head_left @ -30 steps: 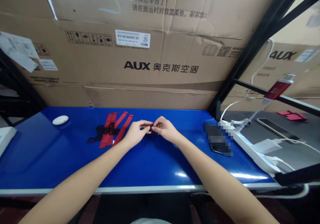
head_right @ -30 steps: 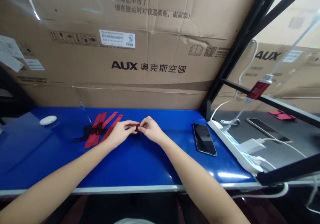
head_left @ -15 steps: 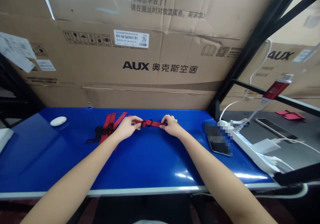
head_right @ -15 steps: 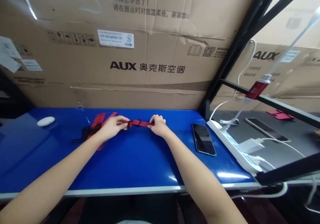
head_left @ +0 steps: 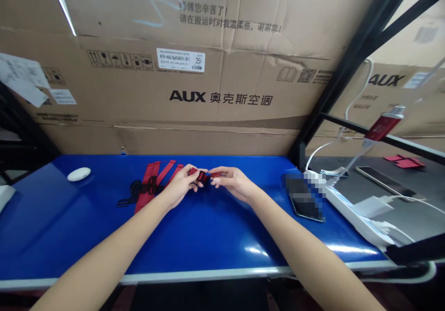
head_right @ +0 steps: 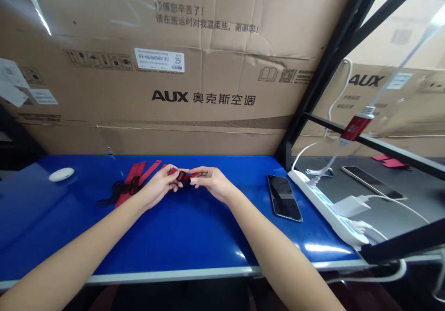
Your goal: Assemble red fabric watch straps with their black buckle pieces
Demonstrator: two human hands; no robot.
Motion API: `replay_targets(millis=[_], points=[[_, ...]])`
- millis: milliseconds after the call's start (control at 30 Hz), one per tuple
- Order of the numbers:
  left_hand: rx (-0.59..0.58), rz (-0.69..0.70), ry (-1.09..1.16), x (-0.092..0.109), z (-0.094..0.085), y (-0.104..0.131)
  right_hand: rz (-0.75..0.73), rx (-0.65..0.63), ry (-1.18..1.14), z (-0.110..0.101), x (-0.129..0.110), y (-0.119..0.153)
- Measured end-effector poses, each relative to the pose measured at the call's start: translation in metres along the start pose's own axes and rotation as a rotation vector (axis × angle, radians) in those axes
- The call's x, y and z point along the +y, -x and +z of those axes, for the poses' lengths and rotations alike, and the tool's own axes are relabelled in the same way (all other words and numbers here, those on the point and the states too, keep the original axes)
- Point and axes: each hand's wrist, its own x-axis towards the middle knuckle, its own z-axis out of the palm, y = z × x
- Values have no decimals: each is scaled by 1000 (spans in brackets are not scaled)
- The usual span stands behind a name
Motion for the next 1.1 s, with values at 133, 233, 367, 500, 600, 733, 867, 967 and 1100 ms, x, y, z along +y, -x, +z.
replay_targets(millis=[133,233,367,500,600,733,867,967,1100], points=[[-34,-10,107,0,5,3,-39,-8,204,1,-3,3],[-36,48,98,-2,4,4,-155,33,562,1,-3,3],[-34,81,110,-5,5,4,-296,73,784,7,-2,4],[3,19,230,-7,8,5,-356,79,794,14,0,5],[46,-3,306,-8,10,5,-397,98,766,16,3,5],[66,-44,323,-8,14,6,-426,80,761,14,5,4],[14,-95,343,-10,18,9,-421,39,746,13,4,4],[2,-102,342,-11,21,11,-350,93,655,14,5,4],[15,-82,251,-10,22,12,-111,201,381,17,10,1]])
